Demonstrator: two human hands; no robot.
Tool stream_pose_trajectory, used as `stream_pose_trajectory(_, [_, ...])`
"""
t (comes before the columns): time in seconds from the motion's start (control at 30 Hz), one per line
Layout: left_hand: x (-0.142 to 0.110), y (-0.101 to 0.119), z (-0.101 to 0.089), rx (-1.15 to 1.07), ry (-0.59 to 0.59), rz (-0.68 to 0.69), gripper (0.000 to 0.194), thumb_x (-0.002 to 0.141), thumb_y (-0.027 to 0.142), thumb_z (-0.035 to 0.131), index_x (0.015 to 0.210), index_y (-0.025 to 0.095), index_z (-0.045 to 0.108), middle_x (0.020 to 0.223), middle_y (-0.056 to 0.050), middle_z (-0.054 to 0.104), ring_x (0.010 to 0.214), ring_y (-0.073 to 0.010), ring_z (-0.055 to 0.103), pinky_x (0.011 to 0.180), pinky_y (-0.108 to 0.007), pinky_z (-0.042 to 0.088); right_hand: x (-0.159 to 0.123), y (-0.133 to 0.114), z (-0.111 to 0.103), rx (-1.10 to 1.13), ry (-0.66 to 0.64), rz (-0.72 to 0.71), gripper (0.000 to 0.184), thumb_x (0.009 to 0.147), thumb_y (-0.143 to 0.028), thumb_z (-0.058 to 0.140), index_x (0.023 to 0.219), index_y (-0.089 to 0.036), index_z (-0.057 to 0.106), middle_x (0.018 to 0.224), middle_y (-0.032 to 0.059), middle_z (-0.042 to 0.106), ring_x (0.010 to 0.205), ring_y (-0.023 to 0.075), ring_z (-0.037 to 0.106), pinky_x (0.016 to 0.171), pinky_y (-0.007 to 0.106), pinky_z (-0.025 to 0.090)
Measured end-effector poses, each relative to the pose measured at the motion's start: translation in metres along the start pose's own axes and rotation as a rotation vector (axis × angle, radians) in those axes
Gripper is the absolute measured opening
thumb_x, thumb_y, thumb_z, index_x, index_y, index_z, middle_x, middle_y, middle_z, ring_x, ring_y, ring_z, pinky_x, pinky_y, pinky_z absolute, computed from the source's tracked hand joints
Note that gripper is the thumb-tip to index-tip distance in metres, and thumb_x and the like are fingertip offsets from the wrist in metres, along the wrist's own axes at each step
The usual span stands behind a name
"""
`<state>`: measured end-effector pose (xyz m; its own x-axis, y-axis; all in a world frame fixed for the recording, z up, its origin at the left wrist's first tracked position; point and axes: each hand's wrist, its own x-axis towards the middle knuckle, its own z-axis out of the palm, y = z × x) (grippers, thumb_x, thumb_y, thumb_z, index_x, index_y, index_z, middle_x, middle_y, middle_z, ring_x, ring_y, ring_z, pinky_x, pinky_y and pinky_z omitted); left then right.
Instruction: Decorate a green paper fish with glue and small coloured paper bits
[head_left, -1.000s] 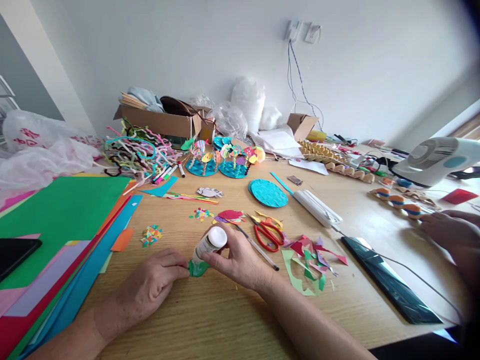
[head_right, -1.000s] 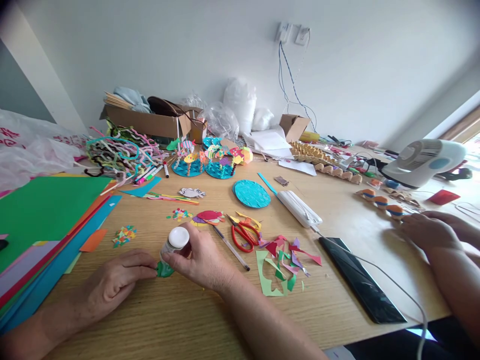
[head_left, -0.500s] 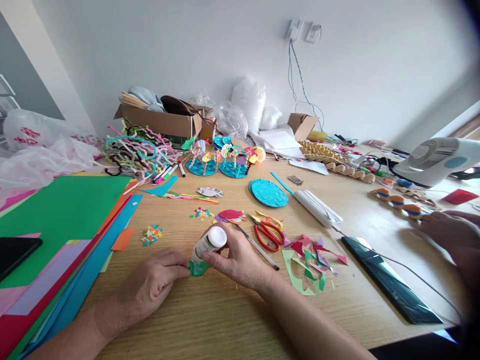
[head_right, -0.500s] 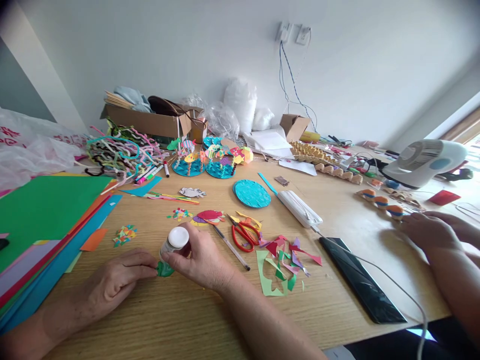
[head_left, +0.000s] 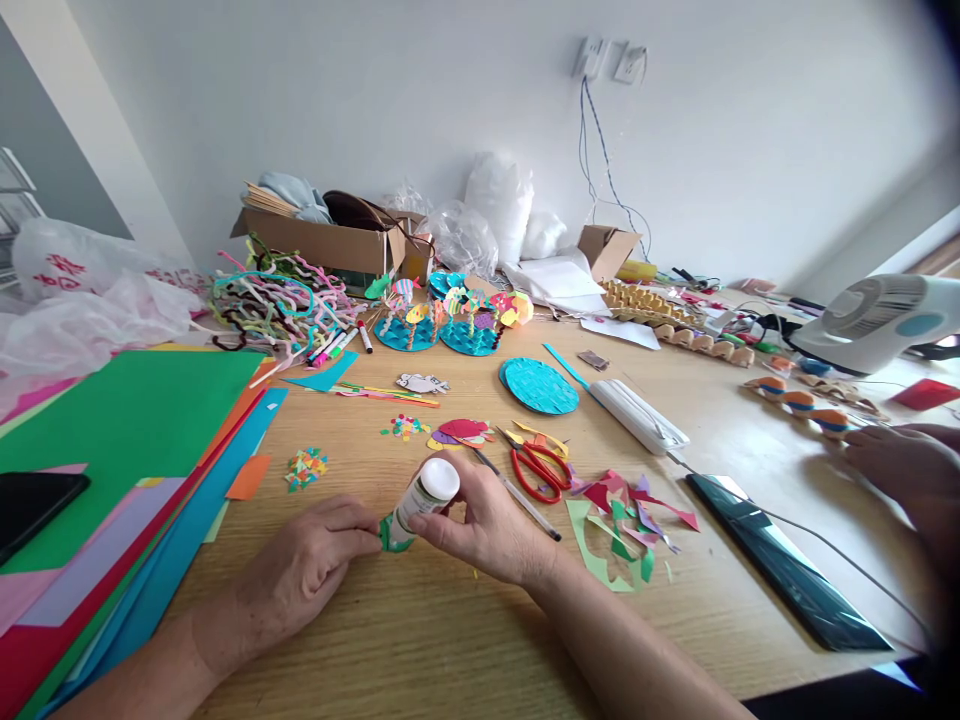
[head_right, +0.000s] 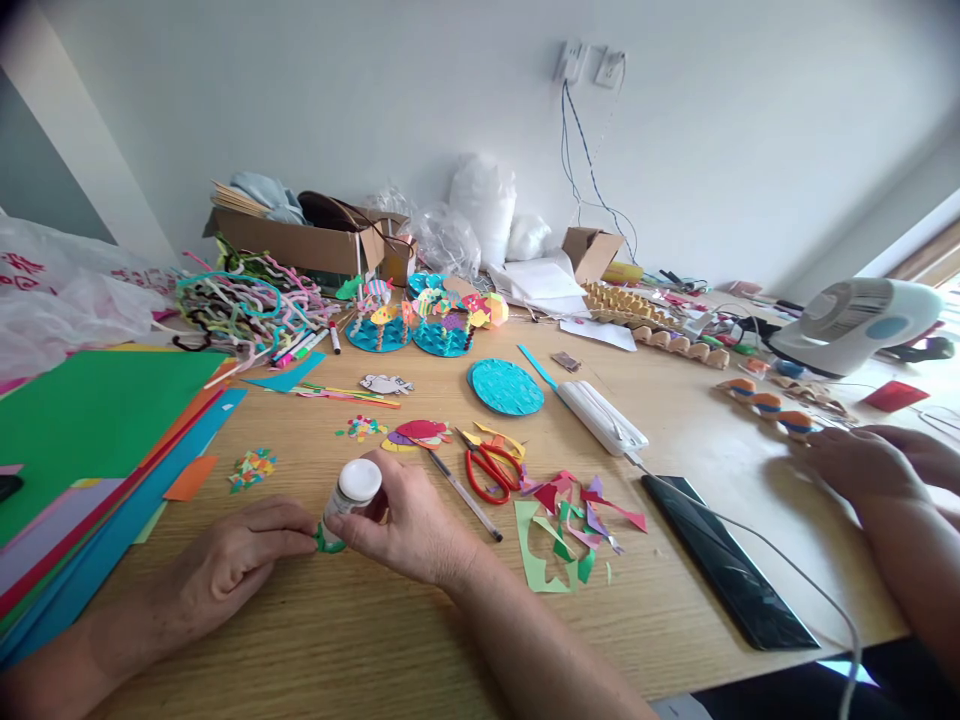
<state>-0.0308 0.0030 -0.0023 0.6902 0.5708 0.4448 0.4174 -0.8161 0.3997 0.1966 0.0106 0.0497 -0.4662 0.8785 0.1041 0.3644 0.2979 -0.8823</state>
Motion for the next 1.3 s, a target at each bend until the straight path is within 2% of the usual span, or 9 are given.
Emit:
stream_pose_trajectory(0.27, [-0.0001, 0.0002, -0.0002, 0.017, 0.023, 0.015, 0.035, 0.086, 0.001, 0.039, 0.091, 0.023, 0.066, 0.09, -0.002, 0.068, 0.083, -0.0154, 0.065, 0.073, -0.024, 0.053, -0.0008, -0.0026, -0.0034, -0.018, -0.016, 0.015, 0.02, 0.074, -0.028, 0.066, 0.078, -0.019, 0.049, 0.069, -0.001, 0.054, 0.061, 0.0135, 0.05, 0.053, 0.022, 0.037])
stream_pose_trajectory(0.43, [-0.0005, -0.0002, 0.0001, 0.031, 0.029, 0.025, 0.037, 0.086, 0.0, 0.037, 0.092, 0.024, 0.065, 0.091, -0.002, 0.068, 0.084, -0.015, 0.065, 0.073, -0.023, 0.053, -0.0019, 0.0006, -0.0074, -0.042, 0.023, 0.012, 0.019, 0.075, -0.029, 0.064, 0.082, -0.018, 0.05, 0.071, -0.0012, 0.055, 0.061, 0.0134, 0.051, 0.053, 0.022, 0.037])
stream_pose_trajectory(0.63, [0.0004, 0.0013, -0.0004, 0.041, 0.029, 0.028, 0.035, 0.089, 0.003, 0.037, 0.091, 0.023, 0.065, 0.091, -0.003, 0.068, 0.083, -0.0145, 0.065, 0.072, -0.023, 0.053, -0.0024, 0.0008, -0.0057, -0.06, 0.01, -0.01, 0.02, 0.075, -0.029, 0.065, 0.079, -0.019, 0.049, 0.07, -0.0011, 0.056, 0.061, 0.0133, 0.052, 0.052, 0.022, 0.038])
stream_pose_trajectory(1.3, [0.0009, 0.0019, -0.0004, 0.06, 0.048, 0.059, 0.036, 0.085, -0.001, 0.038, 0.092, 0.022, 0.064, 0.09, -0.002, 0.068, 0.084, -0.0144, 0.065, 0.072, -0.022, 0.052, 0.0003, 0.0027, -0.0048, -0.107, 0.071, -0.029, 0.019, 0.076, -0.026, 0.065, 0.083, -0.019, 0.049, 0.071, -0.0017, 0.056, 0.063, 0.0134, 0.053, 0.055, 0.023, 0.038])
